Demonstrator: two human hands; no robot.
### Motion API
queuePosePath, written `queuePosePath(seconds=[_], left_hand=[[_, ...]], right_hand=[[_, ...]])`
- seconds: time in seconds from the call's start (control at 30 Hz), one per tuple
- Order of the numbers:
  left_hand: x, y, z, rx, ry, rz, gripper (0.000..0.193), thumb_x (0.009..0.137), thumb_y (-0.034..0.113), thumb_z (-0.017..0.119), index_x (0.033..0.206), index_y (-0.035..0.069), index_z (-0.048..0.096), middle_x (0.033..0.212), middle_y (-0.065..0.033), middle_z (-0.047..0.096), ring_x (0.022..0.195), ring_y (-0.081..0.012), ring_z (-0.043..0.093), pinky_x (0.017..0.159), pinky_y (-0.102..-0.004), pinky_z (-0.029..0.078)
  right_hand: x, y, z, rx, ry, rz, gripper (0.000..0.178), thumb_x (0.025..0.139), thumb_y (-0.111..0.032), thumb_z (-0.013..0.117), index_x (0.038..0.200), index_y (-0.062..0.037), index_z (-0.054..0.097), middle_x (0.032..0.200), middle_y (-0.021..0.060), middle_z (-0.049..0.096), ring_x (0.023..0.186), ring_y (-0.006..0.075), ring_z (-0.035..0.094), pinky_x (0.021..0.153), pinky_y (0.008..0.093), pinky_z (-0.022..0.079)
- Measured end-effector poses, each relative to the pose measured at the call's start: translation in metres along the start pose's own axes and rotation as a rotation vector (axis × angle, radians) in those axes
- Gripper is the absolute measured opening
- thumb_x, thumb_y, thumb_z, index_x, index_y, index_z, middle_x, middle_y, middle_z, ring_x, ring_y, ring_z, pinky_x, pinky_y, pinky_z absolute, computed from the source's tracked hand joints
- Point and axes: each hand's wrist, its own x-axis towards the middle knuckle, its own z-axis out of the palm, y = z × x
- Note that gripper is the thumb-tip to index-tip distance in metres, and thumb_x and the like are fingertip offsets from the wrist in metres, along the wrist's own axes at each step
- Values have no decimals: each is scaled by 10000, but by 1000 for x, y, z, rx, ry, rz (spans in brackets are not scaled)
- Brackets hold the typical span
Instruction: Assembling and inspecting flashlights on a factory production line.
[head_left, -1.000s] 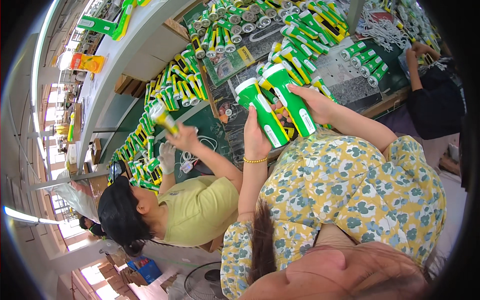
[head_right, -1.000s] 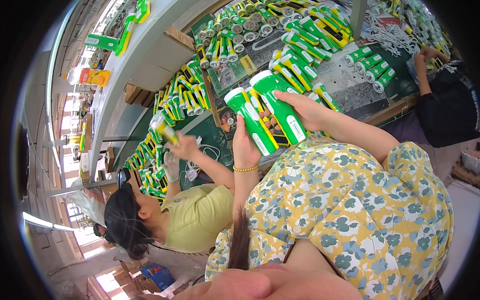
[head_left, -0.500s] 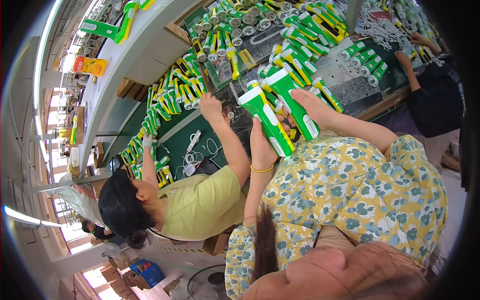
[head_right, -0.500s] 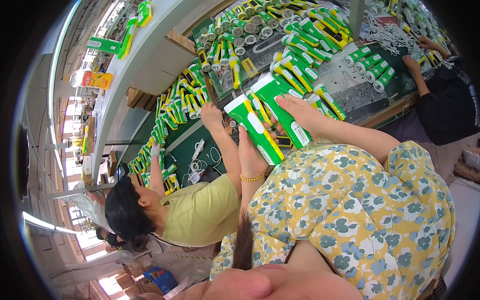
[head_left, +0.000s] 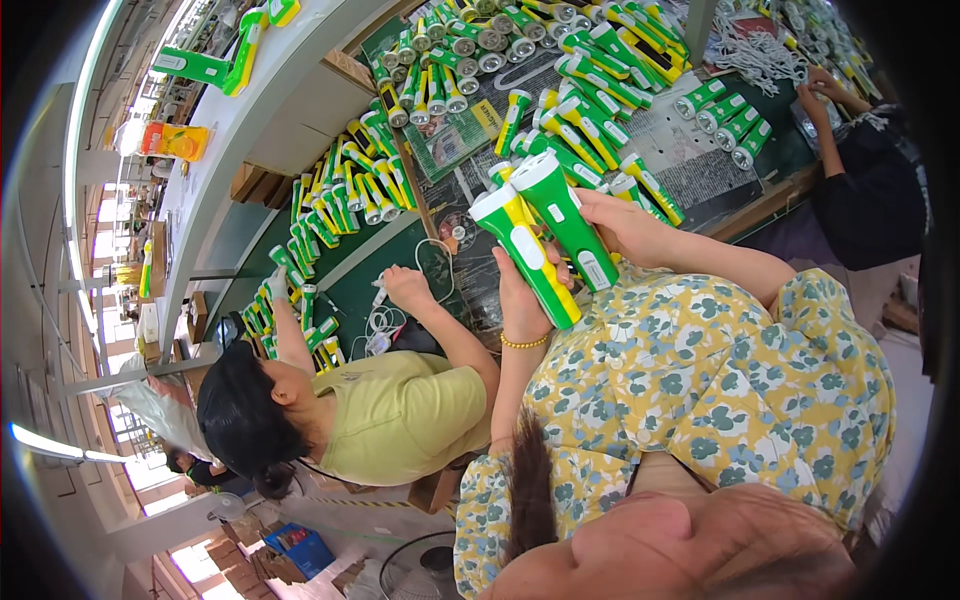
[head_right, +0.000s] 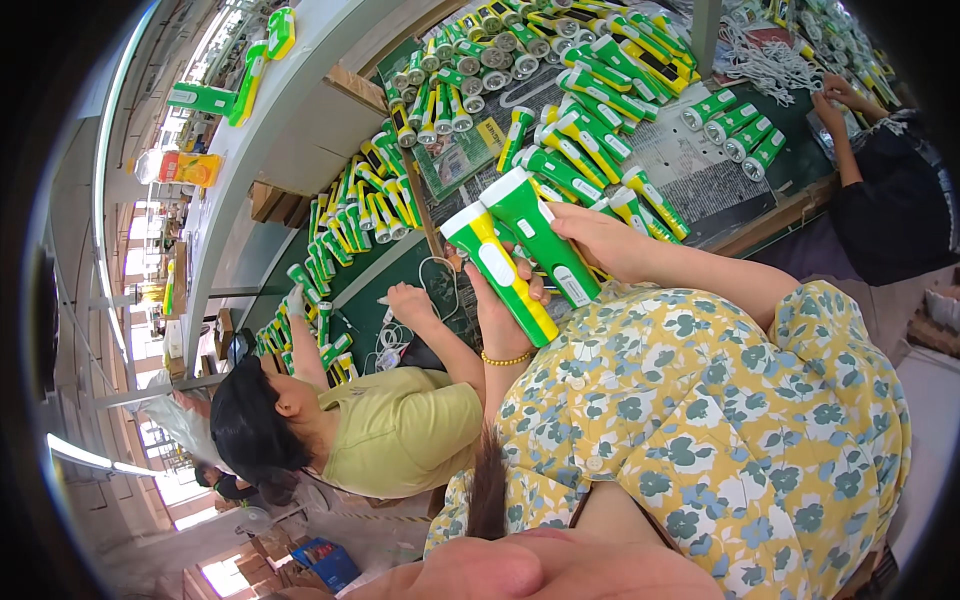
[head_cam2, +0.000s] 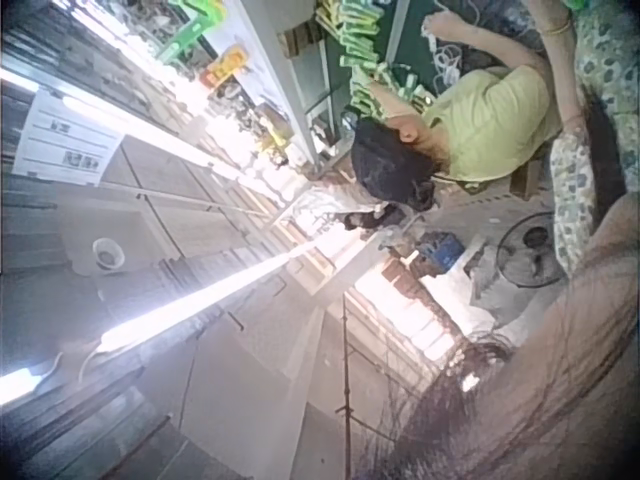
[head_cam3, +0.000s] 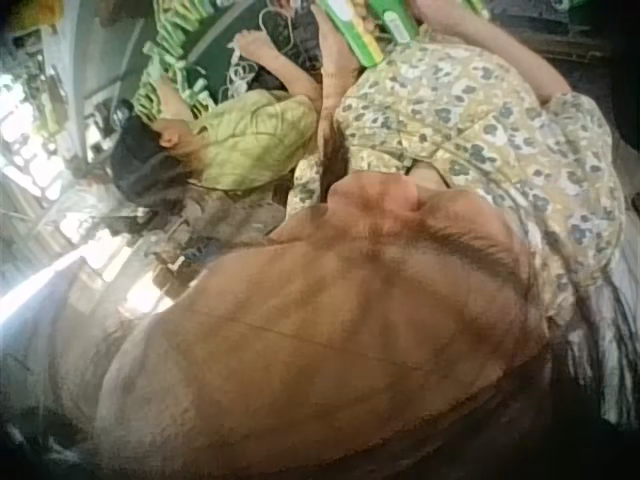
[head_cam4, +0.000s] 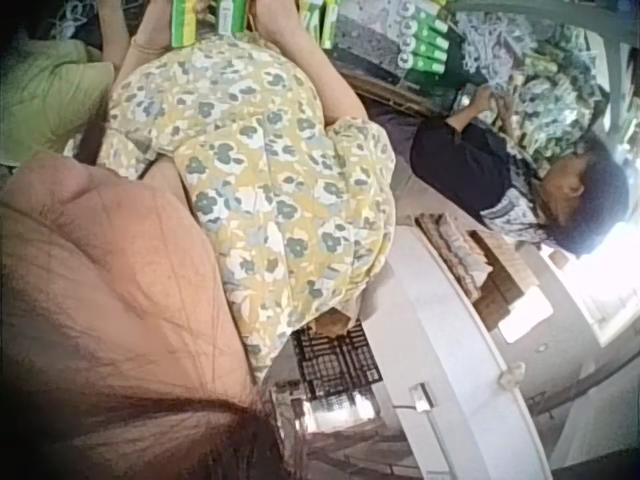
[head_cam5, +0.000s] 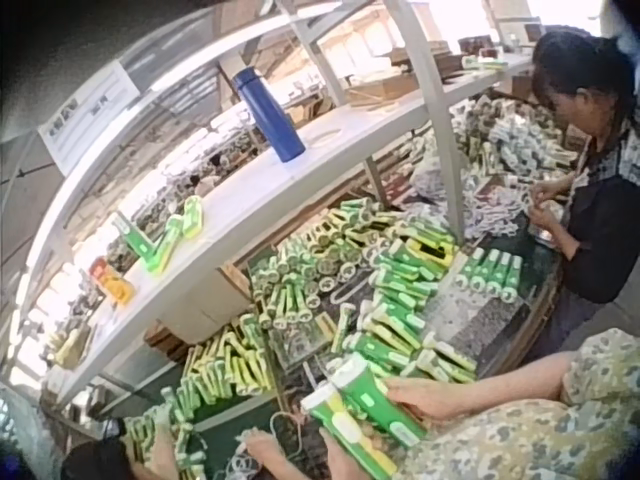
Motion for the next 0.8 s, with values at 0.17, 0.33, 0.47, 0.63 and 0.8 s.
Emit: queuePosePath(seconds=[0.17,0.33,0.47,0.63,0.8], left_hand=[[0,0,5,-18,-27,24,575,949,613,285,1218,140,470,845,-35,534,638,-162,518,576,-312,453],[2,0,5,-115,-64,-50,563,953,607,286,1236,155,468,856,-14,533,678,-143,518,581,-306,453],[2,1,4,-98,-22,-76,563,948,610,299,1249,165,466,860,-6,532,683,-138,517,589,-305,458],[7,0,-2,-213,-11,-87,604,957,606,251,1285,138,448,873,-23,536,698,-153,510,612,-310,465],[10,-1,-9,-329,-50,-141,558,944,589,355,1286,164,472,932,5,568,761,-138,551,647,-297,484]], right_hand=[[-2,-4,5,-313,43,-85,497,993,-188,452,1434,-30,285,1318,89,476,1161,132,488,986,292,399],[3,0,-2,-346,76,-85,569,940,-198,576,1410,-18,310,1238,87,515,1135,148,501,968,311,420],[6,-1,-1,-319,110,-90,547,938,-200,581,1387,-13,330,1163,80,542,1086,142,524,939,308,442],[8,-4,2,-80,186,66,489,938,-230,581,1328,-16,379,1087,76,561,940,128,585,810,301,519],[14,2,-9,29,196,130,456,944,-297,561,1292,-35,424,1093,79,608,963,169,630,811,365,555]])
